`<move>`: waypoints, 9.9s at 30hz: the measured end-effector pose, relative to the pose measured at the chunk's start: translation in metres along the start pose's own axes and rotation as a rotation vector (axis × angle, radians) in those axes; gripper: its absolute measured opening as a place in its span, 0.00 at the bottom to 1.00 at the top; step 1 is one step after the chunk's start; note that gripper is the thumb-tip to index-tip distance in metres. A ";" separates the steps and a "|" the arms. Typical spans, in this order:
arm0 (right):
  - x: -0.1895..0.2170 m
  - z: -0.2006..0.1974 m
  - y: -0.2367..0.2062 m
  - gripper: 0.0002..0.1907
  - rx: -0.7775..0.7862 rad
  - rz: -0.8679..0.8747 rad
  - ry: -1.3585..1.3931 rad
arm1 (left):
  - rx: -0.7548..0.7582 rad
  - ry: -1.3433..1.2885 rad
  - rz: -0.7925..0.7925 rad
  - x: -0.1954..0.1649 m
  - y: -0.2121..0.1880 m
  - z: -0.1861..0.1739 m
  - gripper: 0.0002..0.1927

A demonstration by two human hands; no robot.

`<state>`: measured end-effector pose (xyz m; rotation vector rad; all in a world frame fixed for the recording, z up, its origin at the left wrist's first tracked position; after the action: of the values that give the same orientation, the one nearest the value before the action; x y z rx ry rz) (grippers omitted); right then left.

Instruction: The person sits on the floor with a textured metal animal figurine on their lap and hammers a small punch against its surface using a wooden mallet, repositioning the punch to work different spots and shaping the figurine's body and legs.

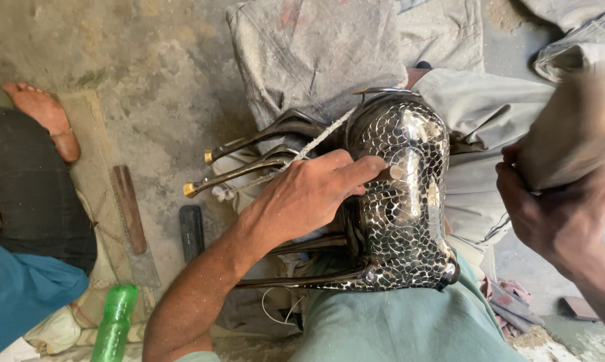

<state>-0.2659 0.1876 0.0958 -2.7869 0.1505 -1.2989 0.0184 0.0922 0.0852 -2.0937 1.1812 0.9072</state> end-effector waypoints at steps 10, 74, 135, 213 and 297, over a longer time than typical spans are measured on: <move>-0.022 0.001 -0.006 0.15 0.068 -0.155 -0.377 | 0.027 -0.030 0.023 0.003 0.000 -0.001 0.19; 0.003 -0.013 0.033 0.22 0.017 0.140 0.215 | 0.013 -0.100 -0.024 0.007 0.024 -0.011 0.20; -0.001 -0.010 0.004 0.25 -0.036 0.424 0.143 | 0.133 -0.097 -0.011 0.014 0.038 -0.019 0.22; 0.062 0.003 0.152 0.23 0.529 -0.230 -0.457 | -0.311 -0.364 -0.311 0.015 0.001 -0.001 0.13; 0.043 0.012 0.070 0.26 0.504 0.055 -0.470 | -0.037 -0.181 -0.158 0.029 0.005 -0.018 0.18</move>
<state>-0.2331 0.1133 0.1138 -2.5243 -0.1107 -0.5362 0.0306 0.0621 0.0728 -2.0514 0.9003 1.0260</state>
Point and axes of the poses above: each hand's wrist, its own y-axis towards the middle knuckle, its own z-axis out of the palm, x = y × z, the point moved 2 cm from there along y, towards the middle knuckle, and after that the axes turned 13 degrees about x, right-handed, at the moved point
